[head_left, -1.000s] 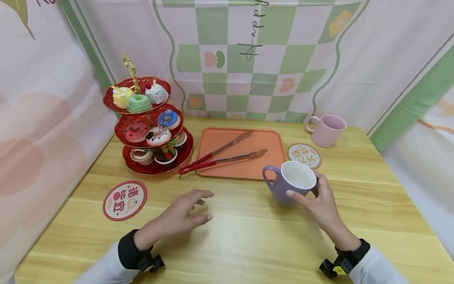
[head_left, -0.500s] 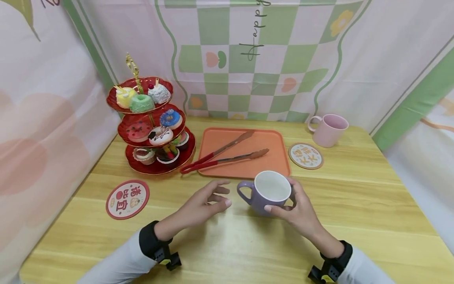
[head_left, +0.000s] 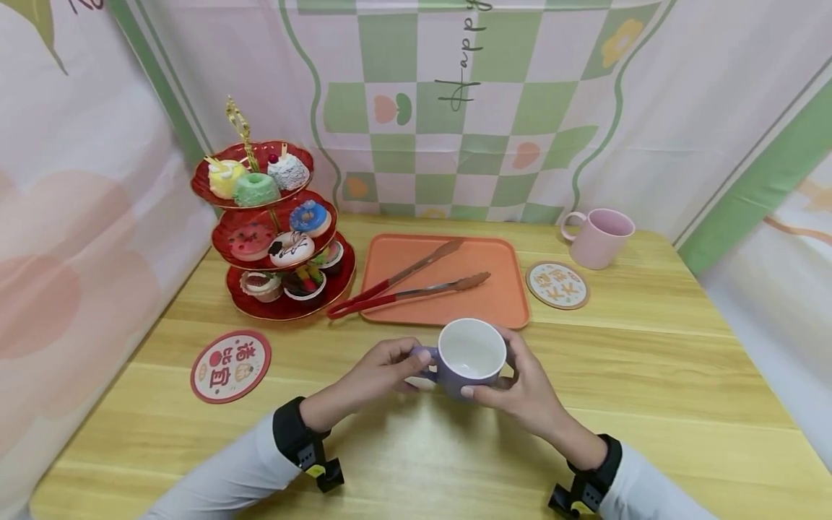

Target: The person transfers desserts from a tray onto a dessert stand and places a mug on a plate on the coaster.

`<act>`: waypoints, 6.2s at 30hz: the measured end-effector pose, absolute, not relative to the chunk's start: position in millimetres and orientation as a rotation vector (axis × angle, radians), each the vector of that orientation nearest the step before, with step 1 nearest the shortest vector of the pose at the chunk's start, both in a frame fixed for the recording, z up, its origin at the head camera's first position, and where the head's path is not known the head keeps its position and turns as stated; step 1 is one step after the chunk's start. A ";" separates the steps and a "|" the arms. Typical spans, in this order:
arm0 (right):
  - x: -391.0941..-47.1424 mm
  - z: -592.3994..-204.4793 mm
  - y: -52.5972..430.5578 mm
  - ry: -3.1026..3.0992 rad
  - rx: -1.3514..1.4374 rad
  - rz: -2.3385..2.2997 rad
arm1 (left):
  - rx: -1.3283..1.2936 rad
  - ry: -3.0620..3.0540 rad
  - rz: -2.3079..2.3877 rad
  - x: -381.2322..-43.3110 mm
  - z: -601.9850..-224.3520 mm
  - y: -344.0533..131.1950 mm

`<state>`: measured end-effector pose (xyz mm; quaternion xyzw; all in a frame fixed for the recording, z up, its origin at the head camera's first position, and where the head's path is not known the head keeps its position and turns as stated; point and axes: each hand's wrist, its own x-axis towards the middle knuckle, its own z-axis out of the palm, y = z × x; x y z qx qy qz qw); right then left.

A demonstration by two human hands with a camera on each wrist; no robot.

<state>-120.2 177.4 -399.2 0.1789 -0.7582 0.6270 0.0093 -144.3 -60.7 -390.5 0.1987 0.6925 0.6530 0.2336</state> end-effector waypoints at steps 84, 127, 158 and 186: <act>-149.3 -408.0 243.6 -2.991 0.926 0.591 | -0.097 2.215 2.062 -136.3 -389.2 -251.4; -153.5 -411.4 249.4 -3.029 0.937 0.595 | -0.468 2.178 2.262 -120.7 -414.5 -342.5; -160.7 -416.6 251.2 -2.991 0.952 0.622 | -0.477 2.374 2.381 -132.6 -446.8 -364.8; -180.0 -408.7 275.0 -3.072 0.662 0.598 | 0.867 3.593 1.041 -136.1 -371.8 -229.9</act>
